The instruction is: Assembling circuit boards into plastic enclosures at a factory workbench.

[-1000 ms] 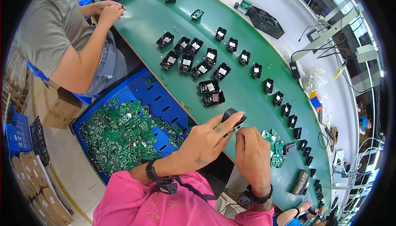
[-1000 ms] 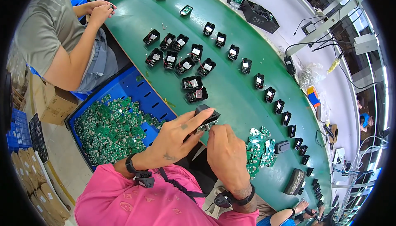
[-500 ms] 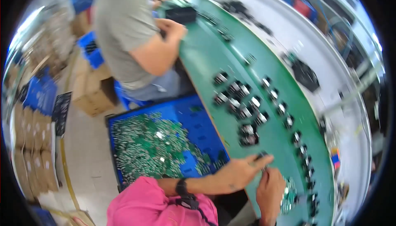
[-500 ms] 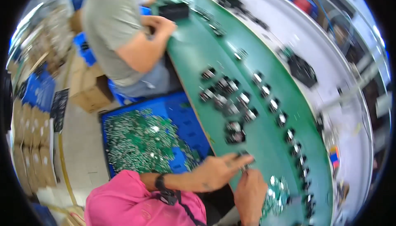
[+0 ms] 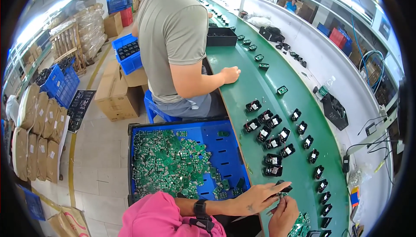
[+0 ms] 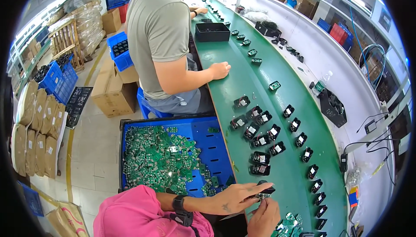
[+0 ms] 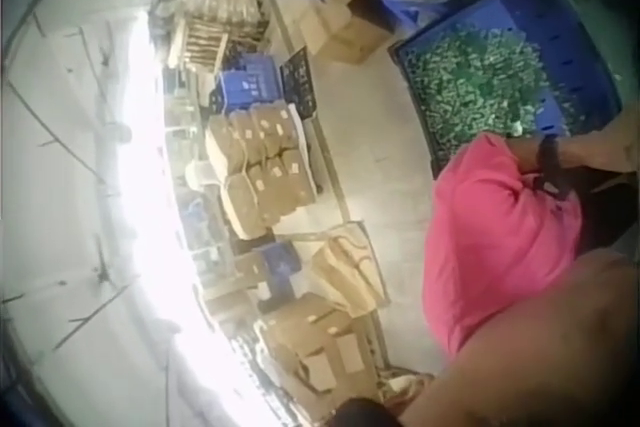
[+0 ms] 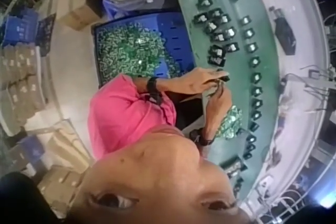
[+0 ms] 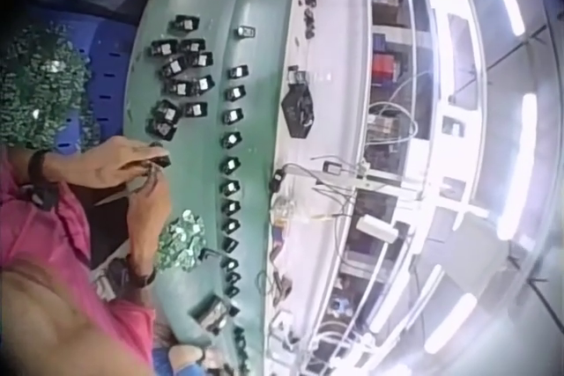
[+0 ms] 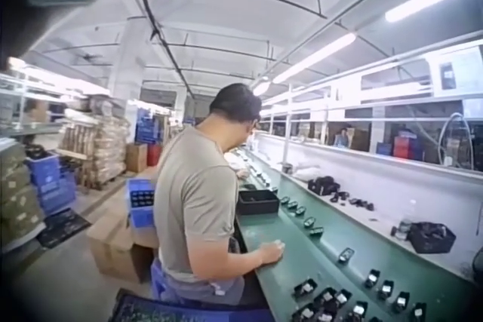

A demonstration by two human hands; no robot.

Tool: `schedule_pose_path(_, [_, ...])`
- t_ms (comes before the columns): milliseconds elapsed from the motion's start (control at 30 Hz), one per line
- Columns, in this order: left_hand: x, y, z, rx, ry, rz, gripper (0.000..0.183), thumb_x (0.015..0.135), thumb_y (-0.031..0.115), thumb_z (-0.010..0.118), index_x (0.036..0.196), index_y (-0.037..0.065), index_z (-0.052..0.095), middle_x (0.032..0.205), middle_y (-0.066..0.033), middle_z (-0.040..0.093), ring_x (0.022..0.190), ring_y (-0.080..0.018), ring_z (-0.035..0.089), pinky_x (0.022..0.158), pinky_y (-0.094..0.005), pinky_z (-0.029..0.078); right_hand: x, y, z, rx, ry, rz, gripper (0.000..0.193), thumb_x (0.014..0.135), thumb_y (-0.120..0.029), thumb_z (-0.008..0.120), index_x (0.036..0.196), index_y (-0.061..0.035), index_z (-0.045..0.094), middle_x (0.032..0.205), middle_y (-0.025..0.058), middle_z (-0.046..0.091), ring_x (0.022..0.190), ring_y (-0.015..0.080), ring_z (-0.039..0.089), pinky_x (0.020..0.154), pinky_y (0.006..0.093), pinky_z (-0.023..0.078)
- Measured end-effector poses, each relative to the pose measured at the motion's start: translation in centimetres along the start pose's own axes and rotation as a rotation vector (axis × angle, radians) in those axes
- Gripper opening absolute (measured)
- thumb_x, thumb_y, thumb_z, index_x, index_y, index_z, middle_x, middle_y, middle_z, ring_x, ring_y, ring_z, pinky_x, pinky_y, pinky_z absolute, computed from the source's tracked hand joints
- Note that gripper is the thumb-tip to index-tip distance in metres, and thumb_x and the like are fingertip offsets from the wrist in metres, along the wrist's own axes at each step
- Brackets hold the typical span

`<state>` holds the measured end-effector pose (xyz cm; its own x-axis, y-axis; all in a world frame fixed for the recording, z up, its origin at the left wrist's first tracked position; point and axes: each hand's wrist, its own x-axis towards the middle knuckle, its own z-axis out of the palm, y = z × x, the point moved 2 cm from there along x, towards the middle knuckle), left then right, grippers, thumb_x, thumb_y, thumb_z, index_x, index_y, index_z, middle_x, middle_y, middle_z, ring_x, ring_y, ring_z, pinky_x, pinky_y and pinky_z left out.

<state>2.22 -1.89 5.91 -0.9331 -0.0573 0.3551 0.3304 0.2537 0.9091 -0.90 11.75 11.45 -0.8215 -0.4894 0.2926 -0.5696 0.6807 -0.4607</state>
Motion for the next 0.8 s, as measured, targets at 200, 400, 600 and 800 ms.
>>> schedule_pose_path(200, [-0.8,1.5,1.4,-0.089,-0.004,0.016,0.063,0.095,0.006,0.053,0.154,0.015,0.034,0.103,-0.0195,0.058,0.083,-0.0368,0.059,0.077,-0.0426,0.048,-2.7,1.0,0.0,0.047,0.115,0.084,0.02,0.099,-0.015,0.056,0.103,0.0007,0.069,0.089,0.0212,0.067,0.079,0.0404,0.063,0.069,0.0452,0.05])
schedule_pose_path(400, [0.0,1.3,2.8,0.063,0.058,0.188,0.055,0.095,0.011,0.054,0.149,0.008,0.042,0.119,-0.0243,0.06,0.104,-0.0425,0.061,0.092,-0.0424,0.05,-4.6,1.9,0.8,0.115,0.331,0.139,0.008,0.094,-0.007,0.059,0.097,-0.0007,0.062,0.085,0.017,0.062,0.074,0.0374,0.061,0.064,0.0436,0.048])
schedule_pose_path(600, [0.6,3.4,2.8,-0.053,-0.011,-0.011,0.052,0.093,0.003,0.061,0.143,0.004,0.049,0.122,-0.0223,0.063,0.094,-0.0312,0.067,0.081,-0.0347,0.054,-4.5,2.6,-0.2,0.268,0.422,0.053,0.003,0.094,0.0,0.056,0.093,0.0014,0.059,0.077,0.012,0.059,0.061,0.0232,0.059,0.055,0.0339,0.045])
schedule_pose_path(800, [1.4,4.3,4.5,0.007,-0.116,0.036,0.052,0.092,0.001,0.062,0.142,0.0,0.049,0.123,-0.019,0.064,0.099,-0.0229,0.064,0.083,-0.03,0.052,-5.4,4.0,-2.9,0.23,0.388,0.01,0.006,0.089,0.004,0.06,0.093,0.0,0.058,0.077,0.0122,0.058,0.06,0.0287,0.057,0.052,0.0372,0.043])
